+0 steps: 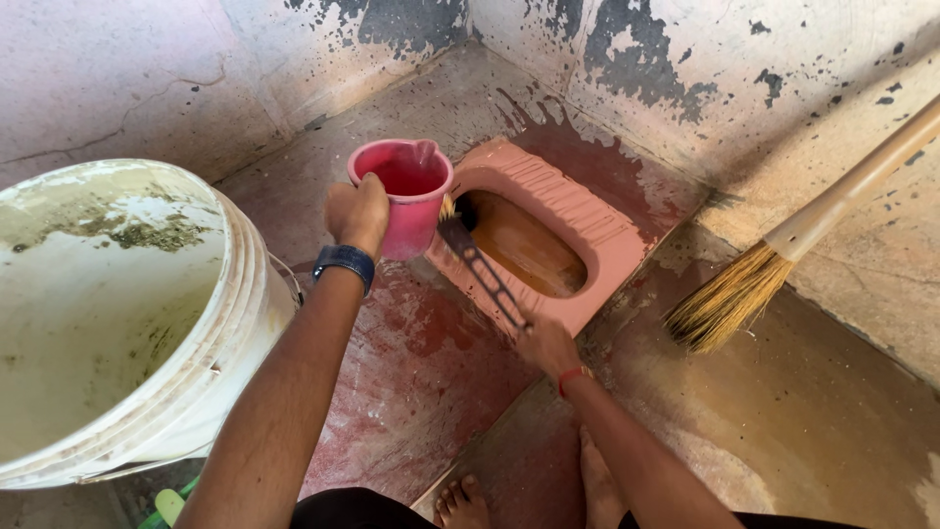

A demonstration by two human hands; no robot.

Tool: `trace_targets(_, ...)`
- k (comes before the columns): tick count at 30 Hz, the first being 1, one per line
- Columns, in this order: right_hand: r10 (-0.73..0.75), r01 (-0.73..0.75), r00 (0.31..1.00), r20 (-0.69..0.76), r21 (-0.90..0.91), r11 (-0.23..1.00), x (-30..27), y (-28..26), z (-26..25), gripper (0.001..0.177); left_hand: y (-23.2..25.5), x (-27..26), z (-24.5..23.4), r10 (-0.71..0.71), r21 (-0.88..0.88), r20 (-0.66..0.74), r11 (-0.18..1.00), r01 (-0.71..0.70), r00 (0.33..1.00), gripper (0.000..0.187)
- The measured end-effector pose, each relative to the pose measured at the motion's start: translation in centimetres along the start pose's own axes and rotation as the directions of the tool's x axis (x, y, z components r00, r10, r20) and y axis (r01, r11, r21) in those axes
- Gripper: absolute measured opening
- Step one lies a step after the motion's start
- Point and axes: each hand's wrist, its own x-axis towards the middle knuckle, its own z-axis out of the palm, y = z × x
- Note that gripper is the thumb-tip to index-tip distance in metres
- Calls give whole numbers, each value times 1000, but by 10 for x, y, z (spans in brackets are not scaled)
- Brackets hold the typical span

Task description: The person cleans a toilet by scrubbing the bowl with a brush, dipping a mug into a bucket of water, and pouring the water into the toilet.

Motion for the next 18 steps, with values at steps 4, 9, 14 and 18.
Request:
trace_targets(4, -106, 106, 994, 3, -26, 994, -42, 32, 29, 61, 2, 5, 3, 8, 37, -18, 999, -7, 1000, 39)
trace_targets(9, -21, 20, 998, -52, -22, 1000, -23, 30, 24, 50, 0, 5, 4, 16, 15, -30, 1000, -15, 999, 41)
trace_targets(14, -13, 14, 999, -47, 20, 1000, 2, 17, -6, 55, -1, 2, 0, 27, -8, -20, 1000, -27, 999, 40)
trace_targets(18, -291, 296, 932, -218, -8, 955, -25, 52, 42, 34, 0, 7, 2, 35, 27, -29, 999, -34, 999, 40)
